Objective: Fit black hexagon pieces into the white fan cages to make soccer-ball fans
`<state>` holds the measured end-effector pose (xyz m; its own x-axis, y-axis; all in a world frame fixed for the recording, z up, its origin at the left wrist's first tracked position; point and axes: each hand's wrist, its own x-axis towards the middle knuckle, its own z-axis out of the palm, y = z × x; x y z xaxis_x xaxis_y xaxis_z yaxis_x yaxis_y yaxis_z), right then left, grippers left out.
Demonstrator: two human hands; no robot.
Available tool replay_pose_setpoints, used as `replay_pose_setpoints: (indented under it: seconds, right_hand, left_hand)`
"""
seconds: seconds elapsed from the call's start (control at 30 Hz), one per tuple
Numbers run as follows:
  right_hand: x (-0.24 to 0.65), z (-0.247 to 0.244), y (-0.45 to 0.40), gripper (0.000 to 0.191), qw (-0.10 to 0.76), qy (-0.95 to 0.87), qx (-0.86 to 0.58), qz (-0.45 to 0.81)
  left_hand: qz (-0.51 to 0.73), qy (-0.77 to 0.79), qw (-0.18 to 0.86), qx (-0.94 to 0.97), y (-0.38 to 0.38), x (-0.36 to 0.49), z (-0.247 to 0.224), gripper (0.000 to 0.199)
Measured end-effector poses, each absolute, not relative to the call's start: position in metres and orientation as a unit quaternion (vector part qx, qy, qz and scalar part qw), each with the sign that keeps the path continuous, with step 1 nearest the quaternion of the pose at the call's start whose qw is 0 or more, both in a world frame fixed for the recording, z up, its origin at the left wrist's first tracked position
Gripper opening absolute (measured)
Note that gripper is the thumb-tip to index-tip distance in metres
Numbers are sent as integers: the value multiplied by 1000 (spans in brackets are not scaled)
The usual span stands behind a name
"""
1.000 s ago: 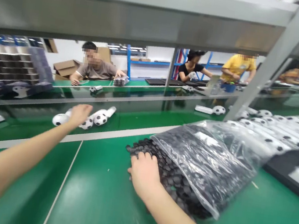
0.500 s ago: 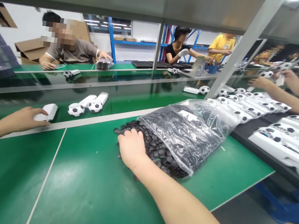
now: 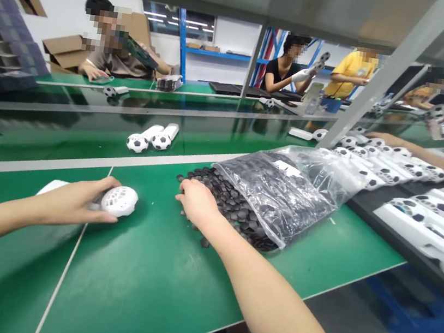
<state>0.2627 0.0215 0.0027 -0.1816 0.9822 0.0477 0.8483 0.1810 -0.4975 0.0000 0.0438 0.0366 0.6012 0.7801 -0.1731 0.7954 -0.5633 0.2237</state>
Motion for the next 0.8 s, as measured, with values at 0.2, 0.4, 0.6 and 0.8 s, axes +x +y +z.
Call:
replay_pose_setpoints:
  seconds: [0.2, 0.4, 0.6, 0.8]
  right_hand:
    - [264, 6, 21, 9, 221, -749, -591, 202]
    - [261, 2, 23, 9, 277, -729, -572, 254]
    - [258, 0, 20, 20, 277, -791, -505, 204]
    - [255, 5, 15, 17, 332, -794, -499, 99]
  left_hand:
    - [5, 516, 98, 851, 34, 19, 20, 60]
    - [32, 595, 129, 793, 25, 41, 13, 71]
    - [91, 535, 144, 827, 17, 52, 7, 78]
    - [115, 507, 209, 828, 21, 45, 2, 72]
